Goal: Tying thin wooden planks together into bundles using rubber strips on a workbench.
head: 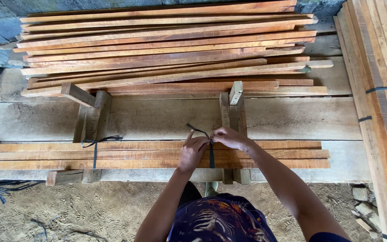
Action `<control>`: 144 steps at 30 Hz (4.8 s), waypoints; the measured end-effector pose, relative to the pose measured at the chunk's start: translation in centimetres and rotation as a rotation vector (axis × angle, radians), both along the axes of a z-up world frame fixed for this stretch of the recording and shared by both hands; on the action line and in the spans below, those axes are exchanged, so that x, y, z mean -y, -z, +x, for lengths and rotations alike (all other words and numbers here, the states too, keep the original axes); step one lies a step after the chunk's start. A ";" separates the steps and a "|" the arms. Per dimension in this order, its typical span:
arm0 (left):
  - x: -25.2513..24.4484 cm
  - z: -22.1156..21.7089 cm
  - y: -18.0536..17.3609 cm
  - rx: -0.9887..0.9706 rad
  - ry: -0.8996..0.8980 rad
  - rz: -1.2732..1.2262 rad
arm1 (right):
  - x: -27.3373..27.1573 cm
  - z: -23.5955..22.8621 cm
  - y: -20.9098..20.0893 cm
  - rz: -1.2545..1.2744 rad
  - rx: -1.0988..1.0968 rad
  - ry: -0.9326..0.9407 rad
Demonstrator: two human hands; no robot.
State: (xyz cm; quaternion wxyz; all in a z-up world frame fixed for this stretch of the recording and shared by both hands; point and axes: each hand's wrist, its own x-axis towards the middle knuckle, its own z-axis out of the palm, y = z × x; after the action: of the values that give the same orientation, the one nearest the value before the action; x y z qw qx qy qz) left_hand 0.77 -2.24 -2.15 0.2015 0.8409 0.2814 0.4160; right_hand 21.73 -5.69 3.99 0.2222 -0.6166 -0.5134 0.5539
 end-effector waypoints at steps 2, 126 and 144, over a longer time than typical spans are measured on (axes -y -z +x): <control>0.4 0.3 0.8 -0.020 -0.028 0.050 | 0.0 0.1 0.3 0.018 -0.018 0.000; -8.8 -33.8 1.2 -0.981 -0.163 0.430 | 9.2 -12.1 6.6 0.936 1.544 0.099; -11.9 -33.0 3.3 -0.720 -0.125 0.478 | 8.1 -11.6 5.2 0.510 1.407 0.052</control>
State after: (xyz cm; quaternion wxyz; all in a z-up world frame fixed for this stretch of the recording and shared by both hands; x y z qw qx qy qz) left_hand -32.26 9.62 -5.45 -0.1351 0.9367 0.2799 0.1611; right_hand 10.14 -13.83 -1.26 -0.0095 -0.7668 -0.6319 -0.1127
